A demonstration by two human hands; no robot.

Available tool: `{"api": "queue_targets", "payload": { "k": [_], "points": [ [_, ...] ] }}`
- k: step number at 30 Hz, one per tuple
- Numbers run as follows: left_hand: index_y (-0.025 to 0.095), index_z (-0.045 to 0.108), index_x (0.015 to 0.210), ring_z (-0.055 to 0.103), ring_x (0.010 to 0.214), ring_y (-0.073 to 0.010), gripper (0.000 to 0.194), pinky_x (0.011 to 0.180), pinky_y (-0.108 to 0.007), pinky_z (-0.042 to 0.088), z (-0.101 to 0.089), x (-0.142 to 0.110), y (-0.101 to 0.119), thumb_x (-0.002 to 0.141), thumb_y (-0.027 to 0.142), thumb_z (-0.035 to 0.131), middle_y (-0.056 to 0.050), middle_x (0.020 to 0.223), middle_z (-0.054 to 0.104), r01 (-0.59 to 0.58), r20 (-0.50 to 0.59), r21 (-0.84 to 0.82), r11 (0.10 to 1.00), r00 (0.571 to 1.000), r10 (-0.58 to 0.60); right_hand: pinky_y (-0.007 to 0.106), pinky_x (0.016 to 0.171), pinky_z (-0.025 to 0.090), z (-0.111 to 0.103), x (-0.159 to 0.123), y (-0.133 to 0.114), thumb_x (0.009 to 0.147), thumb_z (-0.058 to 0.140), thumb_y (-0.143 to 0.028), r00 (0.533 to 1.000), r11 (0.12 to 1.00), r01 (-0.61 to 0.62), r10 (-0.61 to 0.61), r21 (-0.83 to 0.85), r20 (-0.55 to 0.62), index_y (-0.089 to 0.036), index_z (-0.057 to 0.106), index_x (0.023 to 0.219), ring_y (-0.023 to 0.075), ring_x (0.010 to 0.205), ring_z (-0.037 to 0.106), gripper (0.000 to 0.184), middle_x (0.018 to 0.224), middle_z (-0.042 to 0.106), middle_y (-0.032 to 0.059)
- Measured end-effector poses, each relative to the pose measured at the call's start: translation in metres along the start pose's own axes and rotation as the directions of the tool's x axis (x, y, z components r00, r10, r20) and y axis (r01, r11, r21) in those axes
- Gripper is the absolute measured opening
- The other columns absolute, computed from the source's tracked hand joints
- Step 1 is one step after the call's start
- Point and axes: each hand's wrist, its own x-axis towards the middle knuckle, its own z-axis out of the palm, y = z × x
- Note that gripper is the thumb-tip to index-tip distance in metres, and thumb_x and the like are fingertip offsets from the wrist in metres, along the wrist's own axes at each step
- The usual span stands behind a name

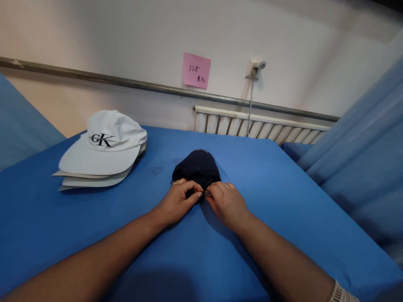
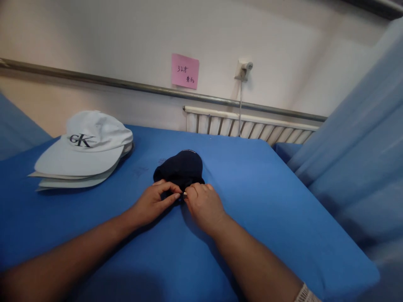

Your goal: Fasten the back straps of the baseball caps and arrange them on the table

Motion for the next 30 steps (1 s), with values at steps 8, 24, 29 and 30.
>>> {"api": "queue_targets", "payload": {
  "k": [8,24,29,30],
  "points": [
    [0.022,0.069,0.084,0.056,0.081,-0.0191,0.015,0.088,-0.038,0.040,0.002,-0.001,-0.004,0.085,0.030,0.056,0.000,0.078,0.064,0.006,-0.002,-0.013,1.000,1.000,-0.006,0.036,0.077,0.044,0.000,0.001,0.004,0.096,0.049,-0.023,0.993,0.994,0.112,-0.112,0.014,0.022,-0.016,0.064,0.093,0.0213,0.088,0.062,0.016,0.093,0.068,0.0083],
    [0.020,0.065,0.081,0.058,0.065,-0.0132,0.004,0.063,-0.025,0.045,-0.008,-0.020,0.021,0.078,0.020,0.063,-0.001,0.077,0.067,0.256,-0.137,-0.635,0.729,0.891,-0.432,0.033,0.076,0.053,0.005,-0.004,0.016,0.092,0.054,-0.023,0.989,0.957,0.006,0.036,0.291,-0.141,-0.018,0.058,0.105,0.0204,0.086,0.065,0.014,0.094,0.067,0.0085],
    [0.016,0.070,0.093,0.064,0.084,-0.0149,0.019,0.075,-0.025,0.049,0.021,-0.028,0.027,0.074,0.014,0.071,-0.007,0.096,0.070,0.515,0.358,-0.825,0.232,0.794,-0.491,0.034,0.077,0.053,0.007,-0.002,0.015,0.092,0.054,-0.021,0.981,0.955,0.023,0.035,0.294,-0.192,-0.019,0.058,0.104,0.0204,0.087,0.065,0.013,0.094,0.067,0.0081],
    [0.016,0.071,0.093,0.064,0.089,-0.0151,0.020,0.080,-0.025,0.049,0.025,-0.027,0.027,0.073,0.012,0.073,-0.007,0.098,0.070,0.495,0.371,-0.855,0.157,0.794,-0.481,0.033,0.076,0.053,0.007,-0.002,0.014,0.092,0.054,-0.021,0.980,0.954,0.024,0.037,0.300,-0.197,-0.019,0.058,0.104,0.0203,0.087,0.065,0.013,0.094,0.067,0.0081]
  ]
}}
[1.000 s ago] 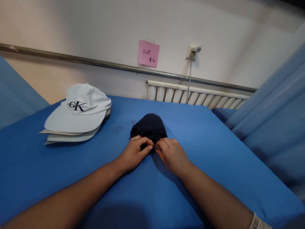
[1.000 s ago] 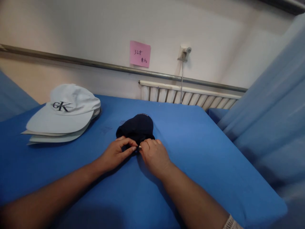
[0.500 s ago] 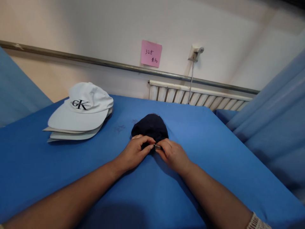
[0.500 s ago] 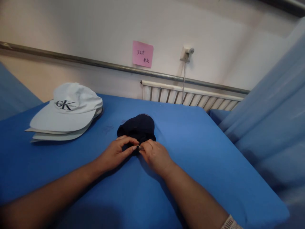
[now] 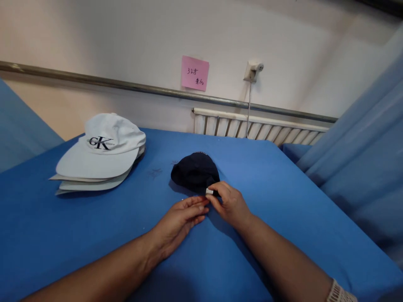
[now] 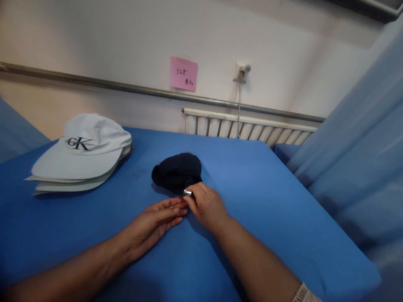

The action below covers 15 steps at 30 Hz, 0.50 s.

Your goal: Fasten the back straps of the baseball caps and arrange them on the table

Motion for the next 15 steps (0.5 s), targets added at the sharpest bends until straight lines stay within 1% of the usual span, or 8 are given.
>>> {"api": "queue_targets", "payload": {
  "k": [2,4,7,11,13,15],
  "points": [
    [0.016,0.072,0.089,0.064,0.091,-0.0141,0.019,0.087,-0.025,0.048,0.000,0.005,-0.002,0.072,0.007,0.074,-0.004,0.095,0.070,-0.005,0.014,-0.147,0.989,1.000,0.008,0.033,0.076,0.054,0.001,0.000,-0.002,0.092,0.053,-0.021,1.000,1.000,0.000,0.000,0.012,0.008,-0.019,0.058,0.104,0.0201,0.086,0.065,0.013,0.094,0.067,0.0079],
    [0.015,0.071,0.085,0.064,0.089,-0.0127,0.017,0.090,-0.025,0.048,-0.001,0.010,-0.002,0.073,0.003,0.073,-0.003,0.091,0.069,-0.017,0.023,-0.232,0.972,0.999,0.023,0.034,0.076,0.054,0.003,0.000,-0.004,0.092,0.053,-0.022,1.000,1.000,0.000,-0.001,0.027,0.031,-0.019,0.058,0.104,0.0201,0.087,0.065,0.013,0.094,0.066,0.0081],
    [0.013,0.071,0.088,0.064,0.089,-0.0130,0.015,0.091,-0.025,0.049,-0.003,0.014,-0.001,0.076,0.003,0.070,-0.004,0.091,0.070,-0.042,0.022,-0.263,0.964,0.999,0.049,0.034,0.077,0.054,0.007,0.001,-0.008,0.093,0.052,-0.021,0.998,0.998,0.001,-0.005,0.064,0.065,-0.019,0.058,0.105,0.0199,0.088,0.065,0.014,0.096,0.066,0.0082],
    [0.013,0.069,0.081,0.066,0.081,-0.0127,0.008,0.083,-0.025,0.054,-0.007,0.018,-0.001,0.080,0.005,0.069,-0.004,0.084,0.069,-0.080,-0.069,-0.298,0.951,0.996,0.062,0.034,0.078,0.054,0.011,0.002,-0.012,0.091,0.054,-0.020,0.996,0.990,0.003,-0.015,0.139,0.084,-0.020,0.058,0.112,0.0197,0.090,0.064,0.021,0.099,0.066,0.0080],
    [0.013,0.067,0.076,0.067,0.078,-0.0123,0.010,0.080,-0.025,0.056,-0.010,0.020,0.000,0.080,0.004,0.069,-0.003,0.080,0.069,-0.076,-0.090,-0.332,0.940,0.995,0.049,0.034,0.078,0.054,0.011,0.002,-0.013,0.090,0.055,-0.019,0.997,0.981,-0.040,0.027,0.188,0.069,-0.020,0.058,0.112,0.0189,0.089,0.064,0.022,0.098,0.067,0.0073],
    [0.013,0.065,0.074,0.068,0.076,-0.0123,0.012,0.078,-0.026,0.057,-0.012,0.021,0.001,0.080,0.004,0.069,-0.002,0.079,0.068,-0.066,-0.094,-0.358,0.932,0.995,0.035,0.032,0.077,0.054,0.011,0.001,-0.013,0.090,0.055,-0.018,0.992,0.960,-0.121,0.114,0.252,0.046,-0.021,0.059,0.108,0.0175,0.086,0.065,0.019,0.096,0.068,0.0059]
  ]
}}
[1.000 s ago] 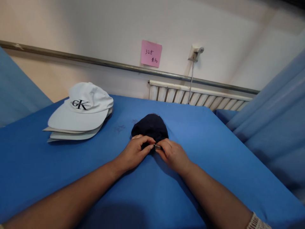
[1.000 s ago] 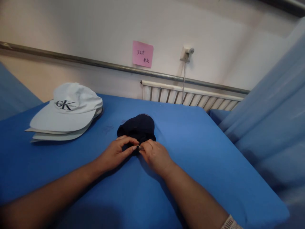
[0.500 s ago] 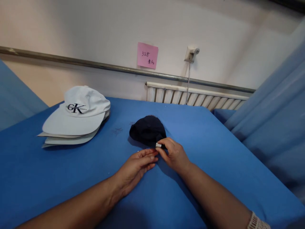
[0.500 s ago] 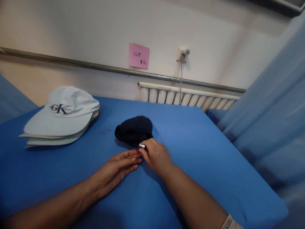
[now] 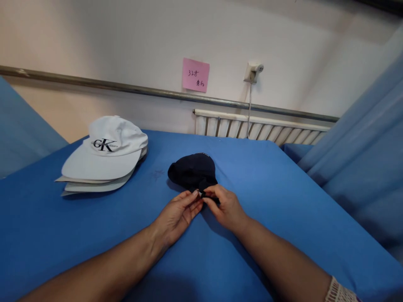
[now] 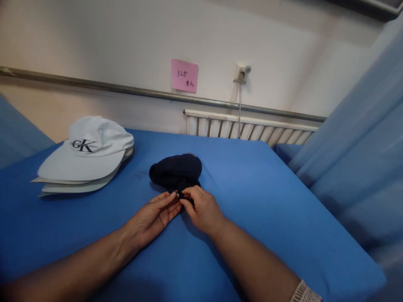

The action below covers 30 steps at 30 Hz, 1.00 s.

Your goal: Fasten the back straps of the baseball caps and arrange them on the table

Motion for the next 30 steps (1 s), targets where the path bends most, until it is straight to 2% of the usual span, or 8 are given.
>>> {"api": "queue_targets", "payload": {
  "k": [5,12,19,30],
  "points": [
    [0.013,0.064,0.076,0.069,0.076,-0.0124,0.011,0.076,-0.025,0.059,0.0009,-0.0004,0.0026,0.081,0.004,0.068,-0.002,0.082,0.068,0.004,-0.010,0.011,1.000,1.000,-0.004,0.029,0.071,0.052,-0.0010,-0.0010,0.0024,0.086,0.059,-0.019,0.985,0.982,-0.157,0.163,0.105,-0.059,-0.021,0.063,0.090,0.0149,0.074,0.064,0.006,0.082,0.068,0.0014],
    [0.014,0.068,0.086,0.067,0.084,-0.0096,0.013,0.084,-0.020,0.056,0.0070,-0.0021,-0.0010,0.080,0.003,0.069,-0.003,0.091,0.069,-0.003,0.045,0.073,0.997,0.999,-0.001,0.026,0.068,0.049,-0.0030,0.0010,0.0017,0.085,0.058,-0.017,0.979,0.974,-0.188,0.196,0.128,-0.057,-0.021,0.063,0.084,0.0134,0.071,0.062,0.006,0.078,0.066,-0.0004],
    [0.012,0.067,0.081,0.067,0.081,-0.0104,0.008,0.083,-0.021,0.056,0.0047,0.0030,-0.0033,0.080,0.004,0.070,-0.004,0.087,0.068,-0.013,0.035,0.127,0.992,0.999,0.008,0.026,0.071,0.050,-0.0030,0.0019,0.0005,0.086,0.054,-0.014,0.985,0.977,-0.162,0.168,0.137,-0.027,-0.021,0.065,0.090,0.0129,0.076,0.063,0.014,0.084,0.067,0.0008],
    [0.012,0.064,0.072,0.067,0.074,-0.0100,0.012,0.075,-0.020,0.058,0.0070,0.0012,-0.0028,0.078,0.005,0.071,-0.003,0.078,0.065,0.005,-0.003,0.098,0.995,1.000,-0.005,0.027,0.067,0.053,0.0001,0.0011,0.0056,0.086,0.056,-0.027,0.928,0.894,-0.286,0.349,0.343,-0.134,-0.020,0.063,0.087,0.0141,0.070,0.063,0.009,0.077,0.067,0.0011]
  ]
}}
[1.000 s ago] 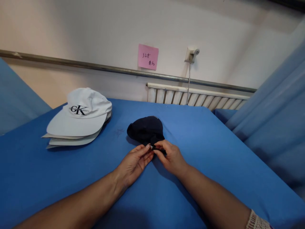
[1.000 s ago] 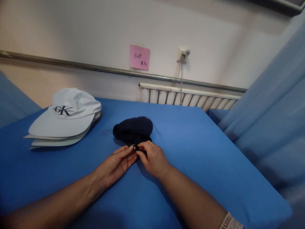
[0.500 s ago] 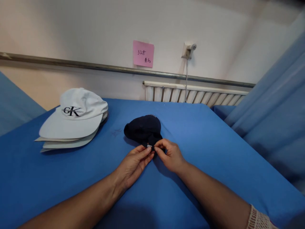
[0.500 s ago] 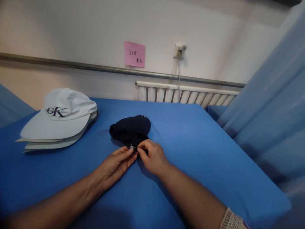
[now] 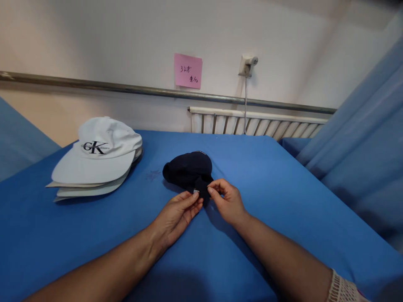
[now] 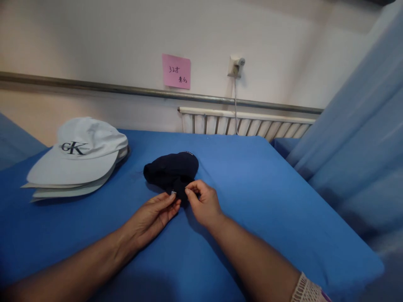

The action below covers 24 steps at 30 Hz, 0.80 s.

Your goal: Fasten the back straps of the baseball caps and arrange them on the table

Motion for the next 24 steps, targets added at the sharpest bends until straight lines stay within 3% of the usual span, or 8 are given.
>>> {"api": "queue_targets", "payload": {
  "k": [13,24],
  "points": [
    [0.011,0.067,0.077,0.067,0.075,-0.0105,0.008,0.073,-0.021,0.059,0.0000,0.0015,0.0020,0.080,0.003,0.069,-0.003,0.080,0.064,0.067,0.037,-0.059,0.996,0.997,-0.065,0.024,0.055,0.052,0.0034,0.0022,0.0009,0.082,0.062,-0.032,0.992,0.975,-0.118,0.126,0.187,-0.030,-0.020,0.061,0.082,0.0117,0.059,0.059,0.012,0.072,0.064,-0.0010],
    [0.011,0.067,0.077,0.067,0.074,-0.0098,0.009,0.074,-0.020,0.059,0.0007,0.0013,0.0023,0.081,0.002,0.068,-0.002,0.080,0.065,0.070,0.035,-0.058,0.996,0.997,-0.068,0.024,0.054,0.051,0.0031,0.0019,-0.0047,0.081,0.063,-0.034,0.989,0.971,-0.123,0.138,0.205,-0.059,-0.020,0.059,0.082,0.0107,0.055,0.059,0.015,0.072,0.064,-0.0010]
  ]
}}
